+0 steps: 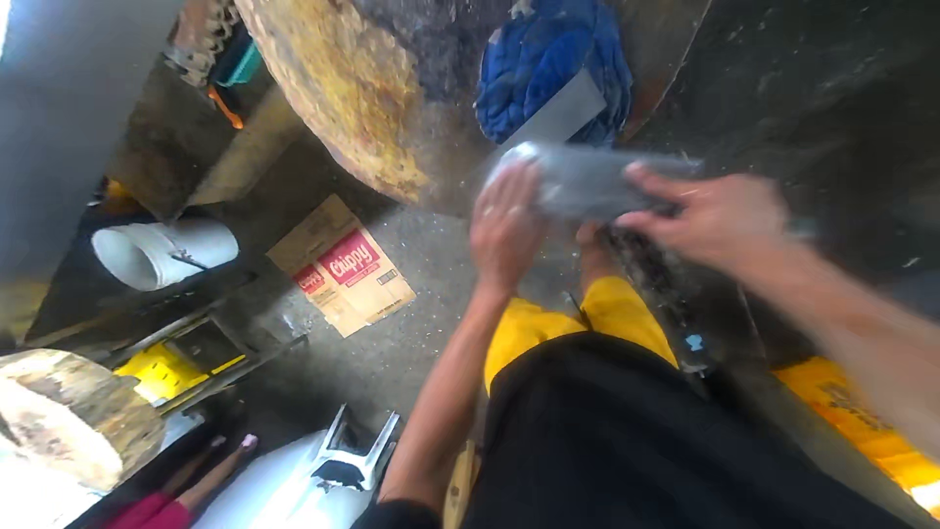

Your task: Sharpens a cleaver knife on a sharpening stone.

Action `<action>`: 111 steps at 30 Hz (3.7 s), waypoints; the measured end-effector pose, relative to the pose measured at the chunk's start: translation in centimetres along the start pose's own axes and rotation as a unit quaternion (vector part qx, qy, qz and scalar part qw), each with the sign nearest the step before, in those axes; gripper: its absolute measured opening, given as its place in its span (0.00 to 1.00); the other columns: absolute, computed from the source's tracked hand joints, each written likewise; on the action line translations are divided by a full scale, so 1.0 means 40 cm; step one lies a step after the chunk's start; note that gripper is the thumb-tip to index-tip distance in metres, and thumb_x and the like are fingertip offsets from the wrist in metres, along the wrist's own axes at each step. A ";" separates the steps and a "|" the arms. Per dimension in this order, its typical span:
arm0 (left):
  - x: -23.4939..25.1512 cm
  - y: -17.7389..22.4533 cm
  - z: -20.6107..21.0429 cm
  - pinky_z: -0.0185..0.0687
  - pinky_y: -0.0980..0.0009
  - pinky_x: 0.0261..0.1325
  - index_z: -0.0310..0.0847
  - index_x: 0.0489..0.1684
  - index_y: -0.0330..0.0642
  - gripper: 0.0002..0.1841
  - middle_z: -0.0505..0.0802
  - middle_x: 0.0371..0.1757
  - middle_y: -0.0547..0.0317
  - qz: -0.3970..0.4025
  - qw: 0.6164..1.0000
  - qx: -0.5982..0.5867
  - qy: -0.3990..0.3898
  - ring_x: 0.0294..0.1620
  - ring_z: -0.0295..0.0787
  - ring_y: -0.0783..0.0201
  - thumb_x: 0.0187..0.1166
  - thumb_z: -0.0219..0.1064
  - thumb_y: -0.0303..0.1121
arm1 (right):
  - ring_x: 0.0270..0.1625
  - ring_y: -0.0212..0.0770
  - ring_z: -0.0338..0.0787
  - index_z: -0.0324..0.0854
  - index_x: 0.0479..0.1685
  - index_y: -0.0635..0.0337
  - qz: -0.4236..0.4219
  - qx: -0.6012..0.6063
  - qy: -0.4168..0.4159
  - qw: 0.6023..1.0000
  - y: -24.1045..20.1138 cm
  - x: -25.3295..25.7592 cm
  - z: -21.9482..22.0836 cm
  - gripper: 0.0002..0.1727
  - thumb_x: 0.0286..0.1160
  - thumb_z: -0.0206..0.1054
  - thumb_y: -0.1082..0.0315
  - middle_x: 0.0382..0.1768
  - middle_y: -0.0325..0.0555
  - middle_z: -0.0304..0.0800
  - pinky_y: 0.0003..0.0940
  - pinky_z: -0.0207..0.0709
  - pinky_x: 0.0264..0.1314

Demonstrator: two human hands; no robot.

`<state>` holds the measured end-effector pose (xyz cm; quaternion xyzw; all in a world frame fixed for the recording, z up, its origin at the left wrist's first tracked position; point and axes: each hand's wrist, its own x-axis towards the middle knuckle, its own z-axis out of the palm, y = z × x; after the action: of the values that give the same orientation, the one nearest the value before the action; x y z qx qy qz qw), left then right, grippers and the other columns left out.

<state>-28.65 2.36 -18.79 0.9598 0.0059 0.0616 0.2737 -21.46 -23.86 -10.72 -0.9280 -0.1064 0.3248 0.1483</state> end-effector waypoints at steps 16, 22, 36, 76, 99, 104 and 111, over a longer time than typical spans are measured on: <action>0.005 0.022 0.024 0.67 0.56 0.88 0.86 0.73 0.50 0.28 0.85 0.79 0.60 -0.020 0.999 -0.033 0.027 0.84 0.76 0.59 0.70 0.80 0.42 | 0.42 0.77 0.92 0.73 0.83 0.21 -0.021 -0.022 0.073 0.997 0.031 0.048 0.013 0.35 0.77 0.56 0.26 0.44 0.67 0.95 0.80 0.74 0.40; -0.261 -0.279 -0.282 0.68 0.51 0.87 0.83 0.74 0.43 0.30 0.83 0.80 0.52 -0.158 0.979 0.124 0.022 0.84 0.76 0.54 0.73 0.78 0.47 | 0.37 0.58 0.92 0.63 0.86 0.09 -0.233 0.024 -0.087 0.968 -0.367 0.183 0.212 0.31 0.82 0.45 0.27 0.36 0.49 0.95 0.63 0.79 0.39; -0.107 -0.176 -0.126 0.70 0.53 0.87 0.84 0.74 0.48 0.31 0.83 0.80 0.58 -0.055 0.998 0.024 0.032 0.84 0.75 0.56 0.67 0.82 0.42 | 0.39 0.63 0.94 0.71 0.80 0.07 -0.088 0.010 -0.010 0.996 -0.166 0.142 0.093 0.30 0.77 0.50 0.24 0.39 0.52 0.97 0.72 0.79 0.38; -0.296 -0.313 -0.263 0.71 0.48 0.84 0.85 0.66 0.27 0.34 0.85 0.74 0.33 -0.175 0.976 0.115 0.066 0.80 0.79 0.40 0.59 0.84 0.39 | 0.43 0.56 0.93 0.72 0.84 0.21 -0.294 0.057 -0.136 0.944 -0.419 0.194 0.223 0.28 0.85 0.55 0.37 0.38 0.48 0.95 0.62 0.81 0.49; -0.053 -0.032 -0.028 0.65 0.49 0.87 0.88 0.65 0.36 0.32 0.87 0.73 0.42 -0.062 0.995 0.041 0.066 0.80 0.79 0.45 0.60 0.85 0.42 | 0.40 0.61 0.94 0.65 0.83 0.05 -0.150 0.057 -0.030 0.986 -0.012 0.141 0.076 0.27 0.83 0.51 0.31 0.39 0.50 0.97 0.70 0.80 0.41; 0.162 0.174 0.161 0.64 0.55 0.89 0.88 0.69 0.47 0.30 0.87 0.77 0.57 0.038 0.999 -0.026 0.029 0.83 0.77 0.56 0.64 0.82 0.47 | 0.42 0.84 0.89 0.68 0.84 0.11 -0.035 -0.015 0.082 0.996 0.277 0.091 -0.103 0.33 0.78 0.48 0.24 0.46 0.72 0.93 0.84 0.70 0.38; -0.298 -0.284 -0.235 0.72 0.48 0.84 0.88 0.64 0.32 0.33 0.88 0.72 0.40 -0.122 0.985 0.098 0.076 0.79 0.81 0.43 0.58 0.86 0.42 | 0.43 0.56 0.94 0.73 0.80 0.11 -0.228 0.061 -0.116 0.965 -0.334 0.160 0.199 0.26 0.82 0.53 0.32 0.41 0.46 0.96 0.66 0.81 0.45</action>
<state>-41.37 16.42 -18.22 0.9665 0.1498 0.1000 0.1830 -22.97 -7.86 -15.69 -0.8244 -0.3119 0.3934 0.2614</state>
